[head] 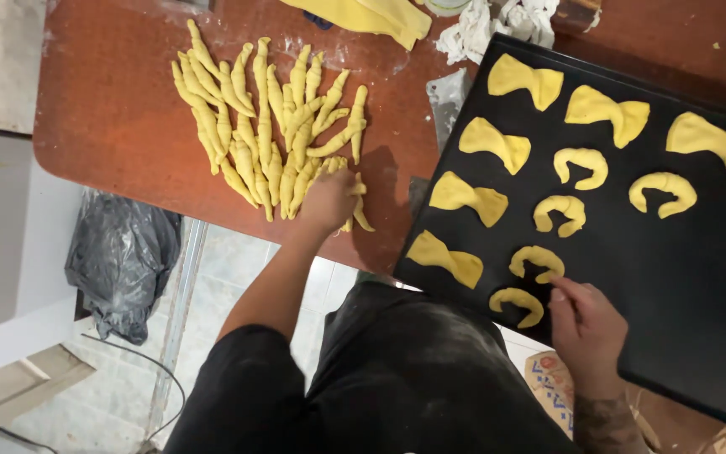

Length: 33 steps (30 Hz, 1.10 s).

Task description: Shaping dough strips into crescent shapes and arranging them on a baking tray

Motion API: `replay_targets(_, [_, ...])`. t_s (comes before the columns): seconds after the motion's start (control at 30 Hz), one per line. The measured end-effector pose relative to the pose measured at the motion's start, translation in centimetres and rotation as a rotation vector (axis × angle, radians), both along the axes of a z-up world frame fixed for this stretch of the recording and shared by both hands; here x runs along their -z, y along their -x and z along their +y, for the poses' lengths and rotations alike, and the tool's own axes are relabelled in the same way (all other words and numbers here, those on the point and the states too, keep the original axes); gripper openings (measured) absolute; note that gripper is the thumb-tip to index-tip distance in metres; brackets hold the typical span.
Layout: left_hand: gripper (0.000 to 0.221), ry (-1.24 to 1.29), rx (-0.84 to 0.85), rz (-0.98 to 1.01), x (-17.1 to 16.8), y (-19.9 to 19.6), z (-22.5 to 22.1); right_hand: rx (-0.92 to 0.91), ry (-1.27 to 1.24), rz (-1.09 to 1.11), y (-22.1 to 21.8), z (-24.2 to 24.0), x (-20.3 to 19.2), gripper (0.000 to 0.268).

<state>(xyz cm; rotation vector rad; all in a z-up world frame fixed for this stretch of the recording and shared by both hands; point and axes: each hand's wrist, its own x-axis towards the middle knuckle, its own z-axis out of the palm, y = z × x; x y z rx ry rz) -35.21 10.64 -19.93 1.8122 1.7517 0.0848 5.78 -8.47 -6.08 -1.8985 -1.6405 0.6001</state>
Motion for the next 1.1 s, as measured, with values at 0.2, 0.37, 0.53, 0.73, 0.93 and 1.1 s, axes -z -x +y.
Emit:
replay_targets(0.2, [0.056,0.227,-0.454,-0.830,-11.9,-2.0,-2.3,-0.002,-0.076,0.321,1.9,2.2,0.7,0.020])
replay_targets(0.37, [0.038,0.375,-0.412,-1.334,-11.5,-10.8,-4.6,-0.259,0.025,0.432,4.3,5.7,-0.5,0.069])
replay_targets(0.53, [0.034,0.547,-0.398,-1.446,-13.2,-17.8,-5.8,-0.239,-0.239,0.525,1.0,6.2,-1.9,0.031])
replay_targets(0.73, [0.024,0.427,0.209,-0.705,-17.5,-22.8,-4.4,-0.135,-0.074,0.594,-7.1,4.0,-2.1,0.026])
replay_targets(0.93, [0.012,-0.200,1.019,-0.526,-15.2,-28.9,-4.2,-0.176,0.257,0.340,-14.6,2.3,-0.1,0.024])
replay_targets(1.1, [0.009,-0.829,0.767,-0.102,-8.9,-34.6,-5.9,-0.413,0.154,-0.418,-17.8,3.1,1.0,0.020])
